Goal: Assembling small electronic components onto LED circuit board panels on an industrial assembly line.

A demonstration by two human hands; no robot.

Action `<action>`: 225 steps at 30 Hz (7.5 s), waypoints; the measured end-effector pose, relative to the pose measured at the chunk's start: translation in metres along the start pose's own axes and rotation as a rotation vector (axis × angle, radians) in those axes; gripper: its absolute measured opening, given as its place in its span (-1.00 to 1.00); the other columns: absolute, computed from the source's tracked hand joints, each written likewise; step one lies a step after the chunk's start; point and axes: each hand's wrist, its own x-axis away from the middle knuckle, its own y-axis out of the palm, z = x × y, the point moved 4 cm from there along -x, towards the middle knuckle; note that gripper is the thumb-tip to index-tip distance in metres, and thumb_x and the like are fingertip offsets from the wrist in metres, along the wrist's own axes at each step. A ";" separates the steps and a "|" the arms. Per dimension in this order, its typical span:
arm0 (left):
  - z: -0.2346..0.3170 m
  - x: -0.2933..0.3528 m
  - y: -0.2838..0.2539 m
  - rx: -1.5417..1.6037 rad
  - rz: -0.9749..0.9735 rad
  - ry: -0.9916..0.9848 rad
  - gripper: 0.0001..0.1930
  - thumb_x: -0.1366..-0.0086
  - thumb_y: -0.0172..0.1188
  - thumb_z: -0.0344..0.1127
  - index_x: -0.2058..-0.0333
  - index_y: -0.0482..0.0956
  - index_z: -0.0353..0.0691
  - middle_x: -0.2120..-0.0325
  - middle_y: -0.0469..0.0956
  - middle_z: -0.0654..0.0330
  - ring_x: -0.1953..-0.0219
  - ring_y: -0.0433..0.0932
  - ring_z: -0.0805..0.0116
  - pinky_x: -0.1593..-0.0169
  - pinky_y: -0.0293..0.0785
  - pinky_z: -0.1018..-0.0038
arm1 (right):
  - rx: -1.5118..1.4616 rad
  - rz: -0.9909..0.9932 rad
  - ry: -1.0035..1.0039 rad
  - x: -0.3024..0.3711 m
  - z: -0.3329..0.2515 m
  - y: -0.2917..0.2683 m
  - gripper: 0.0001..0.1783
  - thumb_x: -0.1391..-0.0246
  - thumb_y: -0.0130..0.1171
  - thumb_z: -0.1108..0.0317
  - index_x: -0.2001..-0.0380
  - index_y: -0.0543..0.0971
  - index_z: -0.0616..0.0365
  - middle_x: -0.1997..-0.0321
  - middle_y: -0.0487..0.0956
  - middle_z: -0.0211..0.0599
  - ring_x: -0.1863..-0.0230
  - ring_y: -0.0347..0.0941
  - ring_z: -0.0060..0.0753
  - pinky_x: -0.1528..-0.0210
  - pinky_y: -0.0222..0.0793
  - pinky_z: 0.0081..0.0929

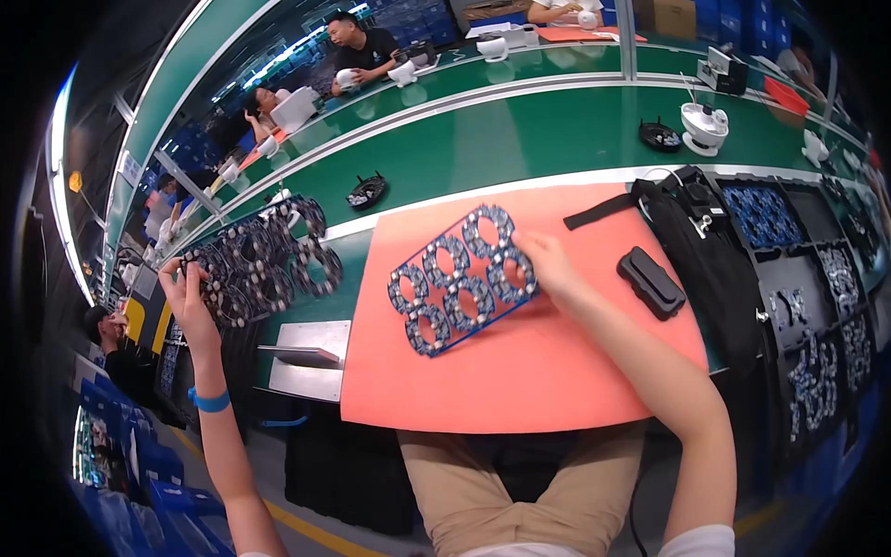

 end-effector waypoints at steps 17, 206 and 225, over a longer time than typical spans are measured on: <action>-0.238 -0.011 0.019 -0.492 -0.273 -0.470 -0.90 -0.23 0.02 -0.39 0.29 0.36 -0.22 0.62 0.40 0.21 0.61 0.39 0.43 0.42 0.35 0.53 | -0.092 0.124 0.077 -0.001 -0.004 0.003 -0.70 -0.17 -0.05 0.17 0.52 0.50 0.10 0.67 0.44 -0.52 0.70 0.25 -0.73 0.68 0.09 -0.70; -0.061 0.161 0.254 1.087 -0.629 -1.343 -0.53 -0.40 -0.40 -0.12 -0.06 0.31 -0.28 0.10 0.47 -0.01 0.16 0.54 0.10 0.09 0.55 0.19 | 1.138 -0.125 -0.959 -0.004 -0.032 0.059 -0.87 0.06 0.14 0.38 0.39 0.53 0.16 0.40 0.55 -0.25 0.33 0.51 -0.18 0.28 0.42 -0.31; -0.054 0.152 0.249 1.074 -0.573 -1.255 -0.54 -0.41 -0.42 -0.12 -0.08 0.27 -0.26 0.04 0.44 0.02 0.13 0.53 0.05 0.09 0.56 0.19 | 1.088 -0.051 -0.825 -0.013 -0.037 0.040 -0.83 0.09 0.18 0.46 0.34 0.57 0.15 0.37 0.56 -0.32 0.32 0.50 -0.27 0.32 0.45 -0.42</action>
